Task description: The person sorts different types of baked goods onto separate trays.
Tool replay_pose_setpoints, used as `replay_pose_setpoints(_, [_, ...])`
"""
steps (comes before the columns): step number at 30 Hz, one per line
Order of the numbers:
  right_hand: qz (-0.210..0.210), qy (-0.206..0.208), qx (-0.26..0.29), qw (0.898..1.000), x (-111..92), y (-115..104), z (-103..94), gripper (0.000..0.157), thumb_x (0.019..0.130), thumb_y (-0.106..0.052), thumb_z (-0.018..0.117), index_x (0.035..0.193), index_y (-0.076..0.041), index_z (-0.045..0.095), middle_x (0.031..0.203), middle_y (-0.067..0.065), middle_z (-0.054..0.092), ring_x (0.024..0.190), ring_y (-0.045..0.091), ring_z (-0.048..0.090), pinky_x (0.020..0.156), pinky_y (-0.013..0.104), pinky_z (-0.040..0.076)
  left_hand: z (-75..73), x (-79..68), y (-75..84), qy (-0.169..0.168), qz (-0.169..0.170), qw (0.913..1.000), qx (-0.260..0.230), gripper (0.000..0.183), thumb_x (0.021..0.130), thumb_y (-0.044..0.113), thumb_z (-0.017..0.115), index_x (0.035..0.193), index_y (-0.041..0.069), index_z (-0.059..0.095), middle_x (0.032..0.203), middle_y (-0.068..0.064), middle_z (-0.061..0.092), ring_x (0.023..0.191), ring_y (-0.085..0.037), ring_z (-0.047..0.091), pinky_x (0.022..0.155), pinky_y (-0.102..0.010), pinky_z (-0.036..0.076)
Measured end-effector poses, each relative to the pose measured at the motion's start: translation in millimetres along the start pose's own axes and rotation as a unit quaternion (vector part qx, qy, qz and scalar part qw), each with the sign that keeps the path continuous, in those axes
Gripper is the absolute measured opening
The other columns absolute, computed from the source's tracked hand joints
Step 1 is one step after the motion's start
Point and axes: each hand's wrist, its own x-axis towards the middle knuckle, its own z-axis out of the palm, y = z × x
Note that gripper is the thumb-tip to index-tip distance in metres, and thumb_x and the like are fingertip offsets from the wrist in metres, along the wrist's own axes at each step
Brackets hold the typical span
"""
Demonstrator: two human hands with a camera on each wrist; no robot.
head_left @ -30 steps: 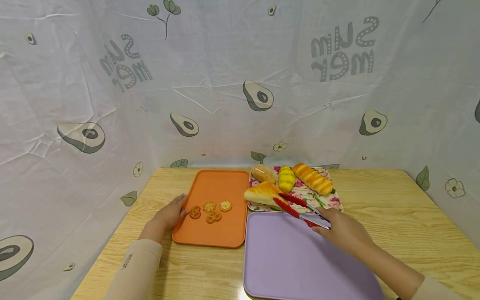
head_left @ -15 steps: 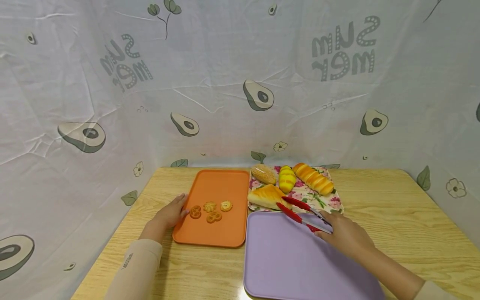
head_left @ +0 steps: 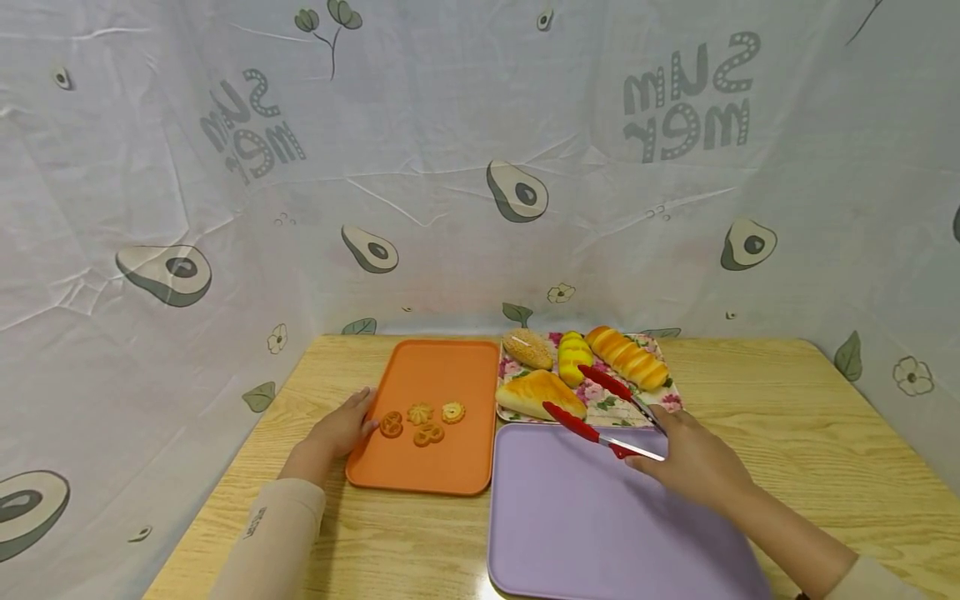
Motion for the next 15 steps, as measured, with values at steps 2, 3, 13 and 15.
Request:
replay_pose_setpoints(2, [0.004, -0.001, -0.004, 1.000, 2, -1, -0.7, 0.101, 0.073, -0.060, 0.073, 0.135, 0.013, 0.042, 0.125, 0.040, 0.046, 0.106, 0.054, 0.052, 0.066, 0.060, 0.050, -0.2, -0.1, 0.2, -0.001, -0.003, 1.0000, 0.000, 0.059, 0.101, 0.020, 0.050, 0.148, -0.004, 0.026, 0.152, -0.024, 0.023, 0.137, -0.043, 0.024, 0.105, -0.057, 0.029])
replay_pose_setpoints(3, [0.007, -0.003, -0.006, 1.000, 4, -2, -0.8, 0.102, 0.073, -0.060, 0.073, 0.135, 0.014, 0.041, 0.125, 0.041, 0.044, 0.106, 0.055, 0.051, 0.067, 0.061, 0.050, -0.2, 0.2, 0.1, -0.002, -0.003, 1.0000, 0.000, 0.059, 0.101, 0.020, 0.050, 0.148, -0.004, 0.025, 0.152, -0.024, 0.023, 0.137, -0.043, 0.023, 0.105, -0.057, 0.029])
replay_pose_setpoints(13, [0.009, 0.011, 0.014, 1.000, 15, -15, -4.1, 0.103, 0.073, -0.058, 0.074, 0.136, 0.016, 0.038, 0.127, 0.040, 0.044, 0.106, 0.052, 0.053, 0.069, 0.059, 0.051, 1.2, 1.6, -1.4, -0.003, -0.010, 0.9999, 0.000, 0.060, 0.100, 0.020, 0.051, 0.149, -0.003, 0.025, 0.152, -0.024, 0.023, 0.138, -0.042, 0.022, 0.106, -0.056, 0.028])
replay_pose_setpoints(15, [0.006, 0.015, 0.020, 1.000, 19, -18, -3.9, 0.103, 0.074, -0.058, 0.074, 0.137, 0.015, 0.037, 0.127, 0.038, 0.045, 0.105, 0.050, 0.054, 0.068, 0.057, 0.052, 0.7, 1.3, -1.0, -0.002, -0.011, 0.9999, -0.002, 0.060, 0.100, 0.020, 0.051, 0.149, -0.004, 0.025, 0.152, -0.024, 0.023, 0.138, -0.042, 0.022, 0.106, -0.056, 0.028])
